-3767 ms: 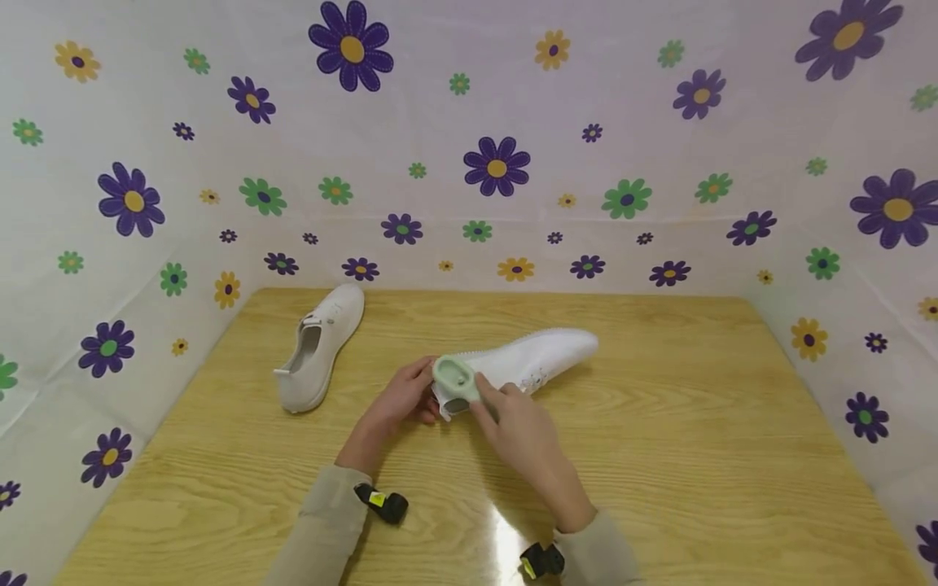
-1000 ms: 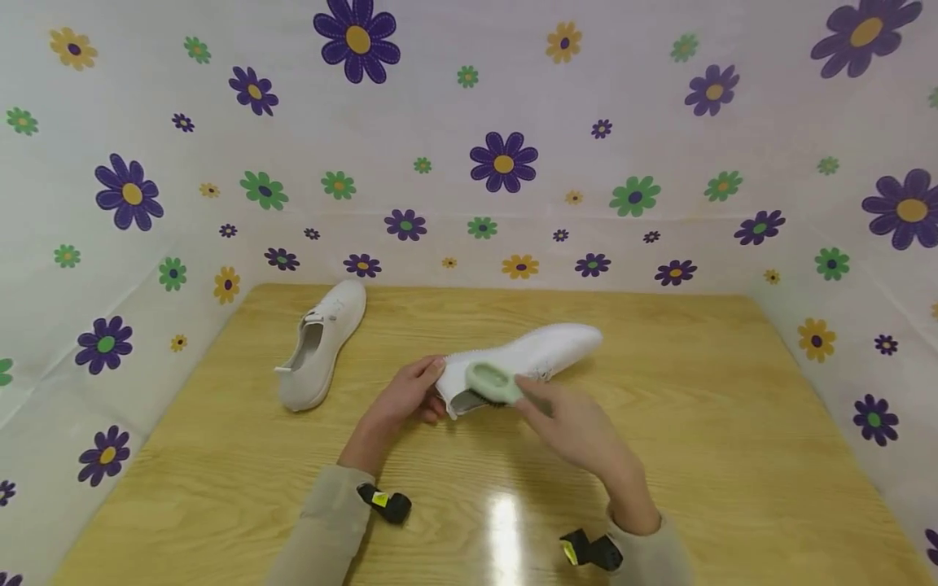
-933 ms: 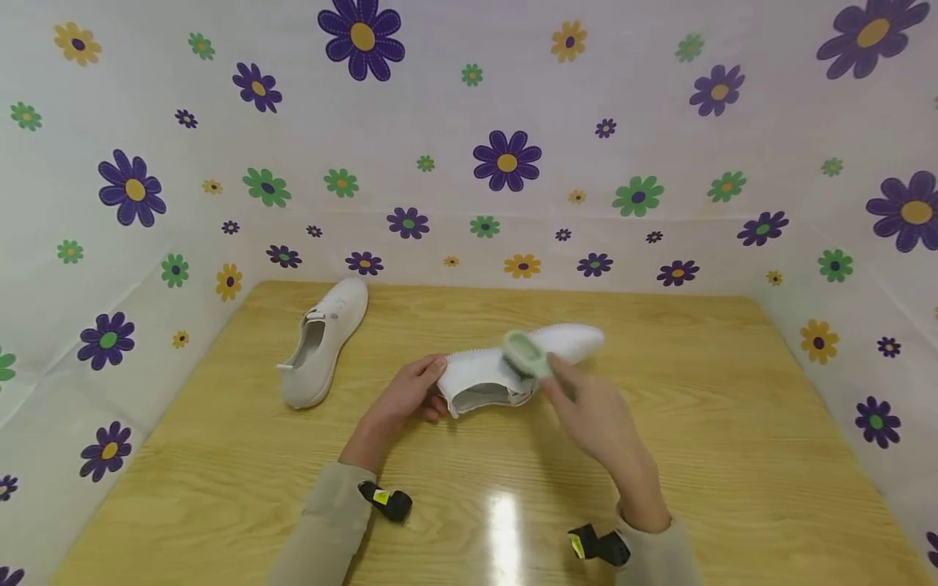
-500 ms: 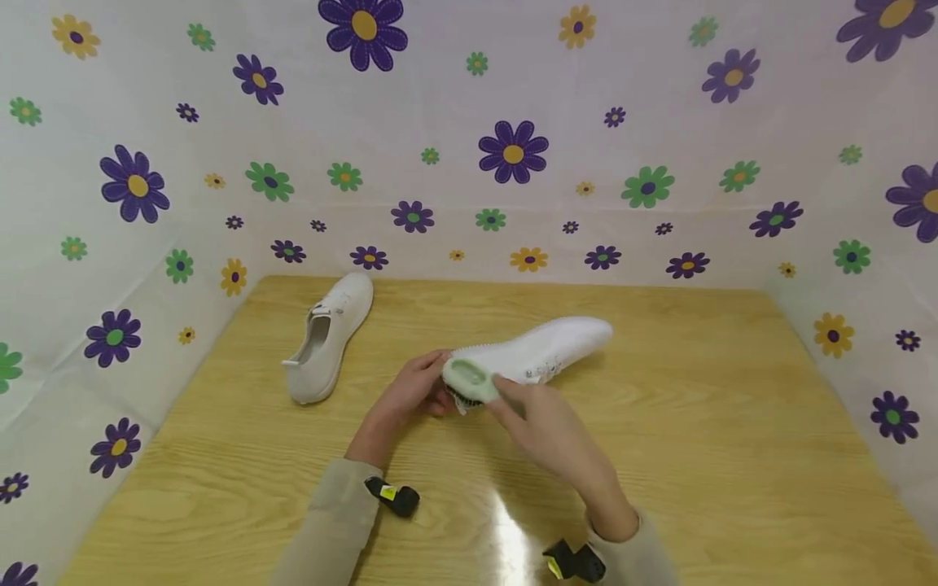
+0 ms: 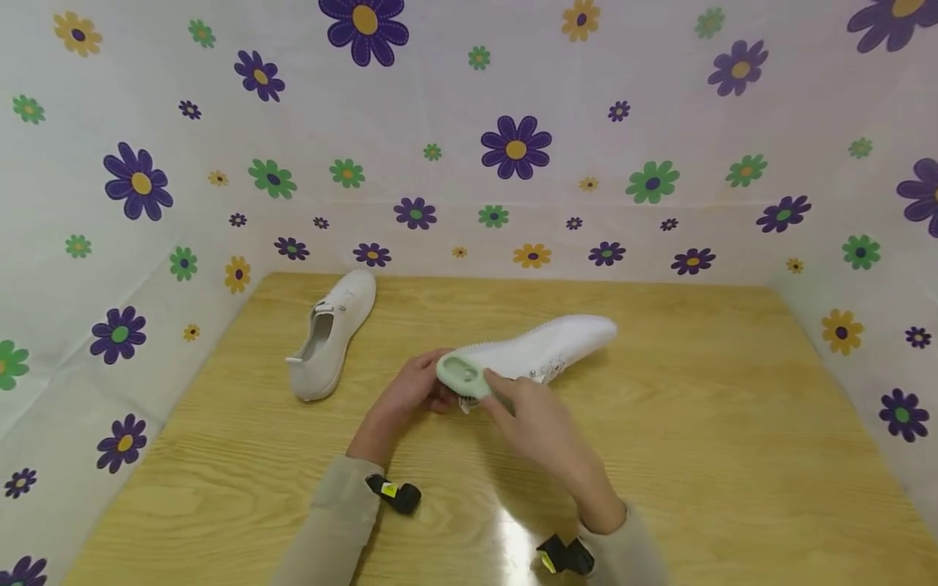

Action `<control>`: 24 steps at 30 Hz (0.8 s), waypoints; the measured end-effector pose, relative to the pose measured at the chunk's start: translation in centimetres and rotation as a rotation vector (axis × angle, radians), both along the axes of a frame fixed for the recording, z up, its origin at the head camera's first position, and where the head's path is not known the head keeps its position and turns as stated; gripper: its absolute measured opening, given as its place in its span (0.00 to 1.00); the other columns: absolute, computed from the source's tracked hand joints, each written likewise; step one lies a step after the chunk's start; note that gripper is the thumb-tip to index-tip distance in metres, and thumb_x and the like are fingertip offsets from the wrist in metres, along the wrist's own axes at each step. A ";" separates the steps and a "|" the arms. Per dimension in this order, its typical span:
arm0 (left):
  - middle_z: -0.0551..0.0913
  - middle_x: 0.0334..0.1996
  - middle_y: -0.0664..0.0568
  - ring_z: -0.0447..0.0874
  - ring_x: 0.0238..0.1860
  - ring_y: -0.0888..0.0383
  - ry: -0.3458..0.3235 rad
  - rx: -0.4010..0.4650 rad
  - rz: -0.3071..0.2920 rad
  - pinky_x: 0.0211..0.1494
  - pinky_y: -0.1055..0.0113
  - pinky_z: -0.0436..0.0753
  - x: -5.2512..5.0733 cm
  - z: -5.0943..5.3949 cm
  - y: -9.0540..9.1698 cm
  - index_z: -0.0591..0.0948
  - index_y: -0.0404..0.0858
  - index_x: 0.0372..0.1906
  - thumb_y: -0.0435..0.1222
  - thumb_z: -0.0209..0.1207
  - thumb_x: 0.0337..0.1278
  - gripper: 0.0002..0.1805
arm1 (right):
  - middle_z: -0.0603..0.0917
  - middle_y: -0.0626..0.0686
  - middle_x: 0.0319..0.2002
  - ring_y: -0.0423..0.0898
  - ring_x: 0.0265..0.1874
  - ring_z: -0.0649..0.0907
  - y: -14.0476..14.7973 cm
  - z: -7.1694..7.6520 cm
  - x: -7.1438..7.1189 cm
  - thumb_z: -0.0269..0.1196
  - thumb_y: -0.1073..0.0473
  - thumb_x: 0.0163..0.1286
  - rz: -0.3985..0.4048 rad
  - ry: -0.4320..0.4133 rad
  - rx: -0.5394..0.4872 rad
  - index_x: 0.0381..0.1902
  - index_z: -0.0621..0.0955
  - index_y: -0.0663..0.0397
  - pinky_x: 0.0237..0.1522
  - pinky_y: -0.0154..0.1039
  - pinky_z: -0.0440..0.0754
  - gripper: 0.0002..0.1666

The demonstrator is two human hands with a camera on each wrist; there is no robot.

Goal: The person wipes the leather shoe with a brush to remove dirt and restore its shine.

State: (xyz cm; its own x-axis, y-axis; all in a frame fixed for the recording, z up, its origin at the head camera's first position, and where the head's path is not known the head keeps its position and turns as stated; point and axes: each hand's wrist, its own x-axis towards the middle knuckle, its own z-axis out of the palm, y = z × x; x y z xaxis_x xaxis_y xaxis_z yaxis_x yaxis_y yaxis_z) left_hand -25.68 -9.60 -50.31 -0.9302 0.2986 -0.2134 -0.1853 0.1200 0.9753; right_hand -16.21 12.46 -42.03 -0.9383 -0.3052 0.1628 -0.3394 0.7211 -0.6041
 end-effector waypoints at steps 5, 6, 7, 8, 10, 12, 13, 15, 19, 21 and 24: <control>0.80 0.22 0.47 0.80 0.20 0.58 -0.021 -0.005 0.033 0.22 0.66 0.80 0.0 0.0 -0.2 0.75 0.37 0.66 0.47 0.43 0.79 0.24 | 0.82 0.64 0.36 0.48 0.19 0.73 0.7 0.1 -1.0 0.57 0.55 0.77 -0.277 0.139 0.096 0.68 0.73 0.61 0.17 0.41 0.69 0.27; 0.80 0.22 0.47 0.79 0.20 0.58 -0.027 -0.008 0.042 0.22 0.66 0.80 0.0 0.0 -0.3 0.75 0.36 0.65 0.47 0.43 0.79 0.24 | 0.82 0.65 0.38 0.48 0.19 0.74 0.7 -0.1 -1.2 0.56 0.54 0.77 -0.285 0.137 0.128 0.68 0.73 0.61 0.17 0.41 0.69 0.27; 0.80 0.22 0.47 0.79 0.20 0.58 -0.031 -0.011 0.047 0.22 0.66 0.80 0.1 0.0 -0.4 0.75 0.37 0.65 0.46 0.43 0.79 0.24 | 0.83 0.66 0.39 0.48 0.20 0.74 0.5 -0.3 -1.4 0.55 0.54 0.77 -0.262 0.123 0.151 0.68 0.72 0.62 0.18 0.40 0.70 0.27; 0.80 0.22 0.47 0.79 0.20 0.58 -0.032 -0.012 0.046 0.22 0.66 0.80 0.1 0.1 -0.5 0.75 0.36 0.65 0.46 0.43 0.79 0.23 | 0.82 0.66 0.39 0.47 0.21 0.74 0.3 -0.4 -1.5 0.54 0.53 0.78 -0.218 0.093 0.157 0.69 0.71 0.63 0.19 0.40 0.70 0.28; 0.80 0.22 0.47 0.79 0.21 0.58 -0.030 -0.013 0.036 0.22 0.66 0.80 0.2 0.1 -0.5 0.76 0.37 0.64 0.46 0.43 0.80 0.23 | 0.82 0.64 0.36 0.44 0.20 0.71 -0.1 -0.5 -1.4 0.53 0.52 0.79 -0.096 0.022 0.120 0.70 0.70 0.63 0.20 0.37 0.70 0.29; 0.81 0.23 0.48 0.81 0.22 0.58 -0.020 -0.008 0.014 0.23 0.65 0.81 0.2 0.0 -0.5 0.77 0.37 0.63 0.47 0.43 0.79 0.23 | 0.84 0.63 0.37 0.41 0.17 0.68 -0.5 -0.4 -1.2 0.53 0.53 0.79 0.019 -0.052 0.030 0.69 0.69 0.64 0.20 0.36 0.69 0.29; 0.81 0.24 0.48 0.81 0.23 0.57 -0.014 -0.005 0.005 0.24 0.65 0.81 0.2 0.0 -0.5 0.77 0.38 0.64 0.47 0.43 0.79 0.23 | 0.83 0.61 0.33 0.40 0.16 0.66 -0.5 -0.2 -1.1 0.54 0.53 0.79 0.043 -0.076 -0.008 0.69 0.69 0.65 0.20 0.35 0.68 0.29; 0.82 0.25 0.48 0.81 0.24 0.57 -0.013 0.007 0.000 0.24 0.65 0.81 0.1 -0.1 -0.4 0.76 0.38 0.64 0.48 0.44 0.79 0.24 | 0.82 0.60 0.29 0.41 0.14 0.65 -0.4 0.1 -1.0 0.54 0.54 0.78 0.010 -0.062 -0.042 0.69 0.70 0.65 0.18 0.36 0.67 0.28; 0.81 0.27 0.47 0.80 0.24 0.57 -0.023 0.011 0.012 0.25 0.66 0.81 0.0 0.0 -0.4 0.75 0.36 0.65 0.48 0.44 0.79 0.25 | 0.81 0.63 0.31 0.45 0.19 0.71 -0.3 0.3 -1.6 0.54 0.56 0.78 -0.165 0.053 0.045 0.67 0.72 0.67 0.19 0.39 0.69 0.27; 0.81 0.27 0.46 0.80 0.24 0.57 -0.025 0.001 0.017 0.25 0.66 0.81 0.1 0.0 -0.5 0.76 0.36 0.64 0.47 0.44 0.79 0.24 | 0.81 0.62 0.30 0.44 0.19 0.71 -0.6 0.3 -2.1 0.54 0.56 0.78 -0.141 0.052 0.077 0.68 0.71 0.69 0.20 0.38 0.69 0.27; 0.82 0.29 0.45 0.82 0.26 0.56 -0.018 -0.013 -0.001 0.26 0.66 0.82 0.1 0.0 -0.5 0.77 0.37 0.63 0.46 0.43 0.80 0.22 | 0.75 0.53 0.19 0.40 0.13 0.66 -1.0 0.4 -2.2 0.54 0.55 0.78 -0.003 -0.037 0.053 0.69 0.69 0.68 0.17 0.35 0.66 0.28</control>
State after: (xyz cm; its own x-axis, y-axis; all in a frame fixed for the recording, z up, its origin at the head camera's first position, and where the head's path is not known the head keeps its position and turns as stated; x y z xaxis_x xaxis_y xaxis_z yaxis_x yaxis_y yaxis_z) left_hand -25.57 -10.06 -50.28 -0.9258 0.2970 -0.2339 -0.2025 0.1329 0.9702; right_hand -18.36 11.50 -41.60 -0.9443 -0.3097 0.1116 -0.3153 0.7535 -0.5769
